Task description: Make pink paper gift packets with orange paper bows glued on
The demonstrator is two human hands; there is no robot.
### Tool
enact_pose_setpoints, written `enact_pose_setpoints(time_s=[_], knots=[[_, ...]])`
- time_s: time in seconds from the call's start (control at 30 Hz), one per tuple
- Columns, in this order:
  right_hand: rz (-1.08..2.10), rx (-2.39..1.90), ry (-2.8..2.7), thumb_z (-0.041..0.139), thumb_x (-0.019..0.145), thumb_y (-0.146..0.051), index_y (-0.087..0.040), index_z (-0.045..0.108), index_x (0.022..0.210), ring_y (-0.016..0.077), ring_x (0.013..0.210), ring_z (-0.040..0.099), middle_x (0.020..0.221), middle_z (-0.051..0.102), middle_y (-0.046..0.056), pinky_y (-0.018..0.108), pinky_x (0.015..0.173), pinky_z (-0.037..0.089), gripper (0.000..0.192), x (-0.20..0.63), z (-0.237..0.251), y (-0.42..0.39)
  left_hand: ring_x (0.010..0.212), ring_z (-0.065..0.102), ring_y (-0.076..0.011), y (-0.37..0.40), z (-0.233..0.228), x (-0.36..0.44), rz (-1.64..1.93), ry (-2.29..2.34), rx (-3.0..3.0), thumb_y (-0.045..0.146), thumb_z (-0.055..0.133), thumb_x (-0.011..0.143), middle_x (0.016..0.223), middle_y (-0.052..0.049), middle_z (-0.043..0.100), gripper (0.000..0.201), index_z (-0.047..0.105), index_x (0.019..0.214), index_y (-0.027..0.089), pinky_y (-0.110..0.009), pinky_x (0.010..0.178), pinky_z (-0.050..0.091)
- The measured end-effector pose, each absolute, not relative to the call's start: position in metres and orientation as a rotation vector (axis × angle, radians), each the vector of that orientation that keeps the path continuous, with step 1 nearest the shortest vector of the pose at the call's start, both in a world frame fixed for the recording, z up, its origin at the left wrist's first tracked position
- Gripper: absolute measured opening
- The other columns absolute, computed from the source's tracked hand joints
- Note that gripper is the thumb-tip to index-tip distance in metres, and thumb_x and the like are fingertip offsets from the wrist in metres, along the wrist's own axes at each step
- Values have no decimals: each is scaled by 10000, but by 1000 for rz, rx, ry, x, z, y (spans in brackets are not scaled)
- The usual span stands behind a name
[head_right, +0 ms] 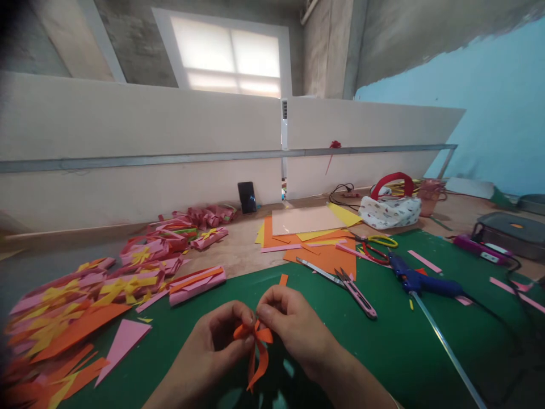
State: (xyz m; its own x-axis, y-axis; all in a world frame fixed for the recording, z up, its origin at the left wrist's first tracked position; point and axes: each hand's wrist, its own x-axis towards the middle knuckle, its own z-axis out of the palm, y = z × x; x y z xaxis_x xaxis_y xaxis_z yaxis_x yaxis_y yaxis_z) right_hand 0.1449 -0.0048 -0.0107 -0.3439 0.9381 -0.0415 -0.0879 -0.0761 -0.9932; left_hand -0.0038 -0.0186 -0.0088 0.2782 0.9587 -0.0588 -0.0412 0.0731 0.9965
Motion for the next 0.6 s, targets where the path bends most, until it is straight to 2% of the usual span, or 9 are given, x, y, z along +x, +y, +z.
enact_pose_setpoints(time_s=[0.27, 0.6], knots=[[1504, -911, -1358, 611, 779, -394, -160, 515, 719, 85, 529, 487, 573, 535, -37, 210, 530, 384, 259, 144, -4, -8, 578, 530, -102, -19, -10, -4, 1028, 881, 1138, 227, 738, 594, 609, 23, 588, 226, 537, 676, 162, -203, 556, 406], [1518, -1042, -1365, 606, 738, -321, -162, 516, 698, 82, 560, 452, 612, 506, -42, 200, 524, 336, 186, 144, -9, -7, 593, 514, -115, -18, -13, -6, 1072, 1011, 1260, 225, 697, 610, 618, 9, 581, 155, 554, 619, 166, -219, 578, 400]])
